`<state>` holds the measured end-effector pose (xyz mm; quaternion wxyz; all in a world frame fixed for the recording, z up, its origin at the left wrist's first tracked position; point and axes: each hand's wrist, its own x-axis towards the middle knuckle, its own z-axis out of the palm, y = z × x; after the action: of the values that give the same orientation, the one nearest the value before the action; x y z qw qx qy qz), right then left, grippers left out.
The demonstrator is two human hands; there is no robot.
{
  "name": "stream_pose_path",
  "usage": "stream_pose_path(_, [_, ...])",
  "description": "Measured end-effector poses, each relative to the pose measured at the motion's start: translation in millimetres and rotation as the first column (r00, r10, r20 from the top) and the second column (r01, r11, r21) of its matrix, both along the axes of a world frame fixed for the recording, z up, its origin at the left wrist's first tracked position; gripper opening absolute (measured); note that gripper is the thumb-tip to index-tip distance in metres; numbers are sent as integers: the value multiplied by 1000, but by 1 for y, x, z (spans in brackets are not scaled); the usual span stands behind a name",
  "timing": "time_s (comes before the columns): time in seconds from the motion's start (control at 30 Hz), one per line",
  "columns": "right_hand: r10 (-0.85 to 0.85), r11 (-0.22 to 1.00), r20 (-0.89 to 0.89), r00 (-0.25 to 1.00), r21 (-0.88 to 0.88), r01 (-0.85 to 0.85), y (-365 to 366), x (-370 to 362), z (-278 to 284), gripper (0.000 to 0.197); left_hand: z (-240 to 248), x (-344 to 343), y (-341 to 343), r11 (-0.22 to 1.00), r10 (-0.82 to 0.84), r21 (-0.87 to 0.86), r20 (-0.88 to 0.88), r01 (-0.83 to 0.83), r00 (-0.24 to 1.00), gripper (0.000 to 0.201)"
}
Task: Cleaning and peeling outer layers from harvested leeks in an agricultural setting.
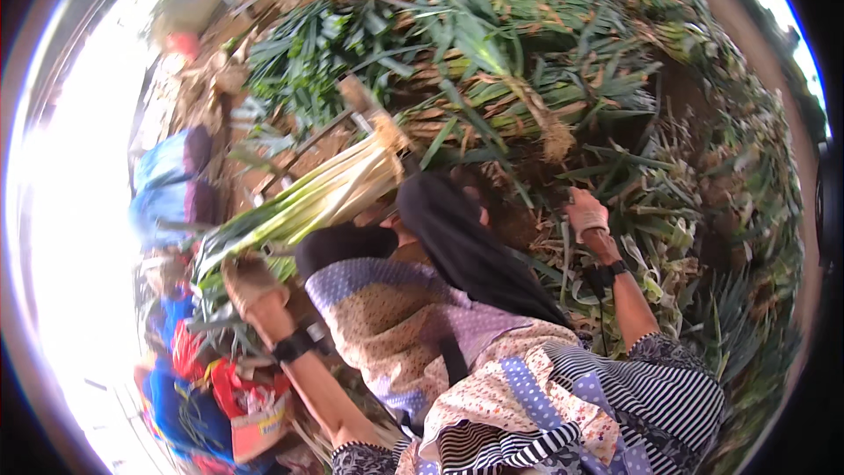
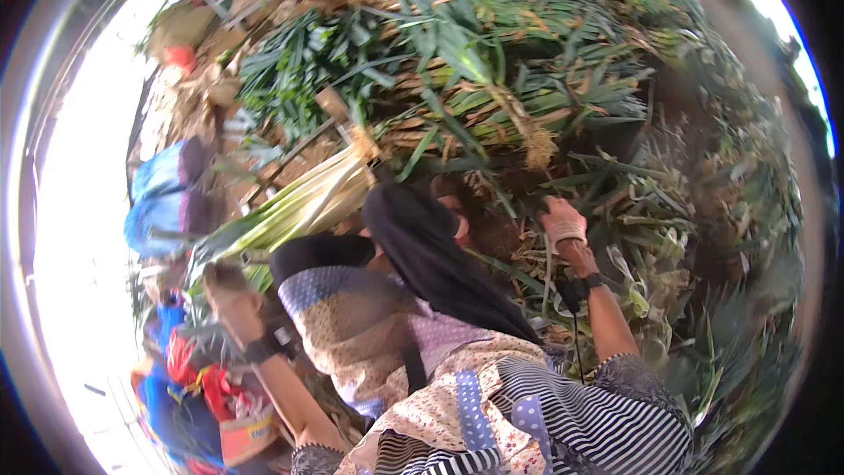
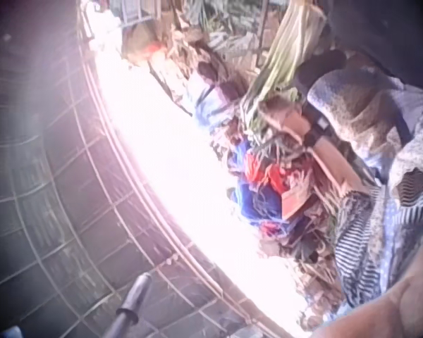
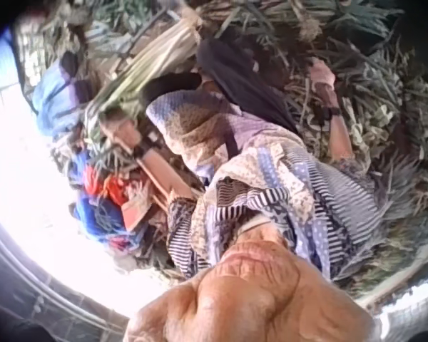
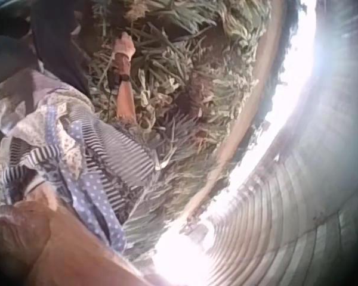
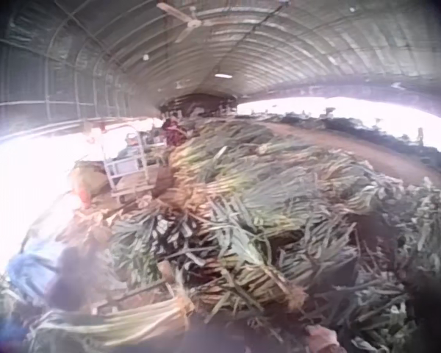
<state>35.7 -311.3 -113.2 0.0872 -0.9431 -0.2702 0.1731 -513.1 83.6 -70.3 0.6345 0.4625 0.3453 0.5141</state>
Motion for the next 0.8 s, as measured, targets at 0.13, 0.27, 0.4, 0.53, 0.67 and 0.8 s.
stream_pose_path(0.13, [64, 996, 34, 997, 57, -66, -6, 36, -32, 36, 75, 351, -54, 843, -165, -370, 512, 390, 843, 10])
stream_pose_path(0.27, [-78, 997, -54, 995, 16, 79, 41, 66, -18, 41, 69, 492, -129, 597, -173, -574, 589, 560, 789, 11])
stream_pose_path(0.4, [-133, 983, -21, 991, 125, 134, 86, 98, -17, 36, 26, 524, -154, 513, -138, -767, 370, 386, 919, 16])
stream_pose_path(0.53, [-141, 986, -148, 979, -112, 125, 120, 140, -48, 37, 40, 535, -146, 576, -112, -740, 350, 348, 930, 16])
stream_pose_path(0.67, [38, 980, 162, 986, -201, -4, 147, 141, -97, 53, 38, 535, -125, 571, -50, -759, 350, 314, 935, 18])
stream_pose_path(0.8, [-165, 964, 117, 979, -191, 185, 154, 151, -116, 52, 35, 537, -124, 495, -48, -805, 349, 326, 936, 20])
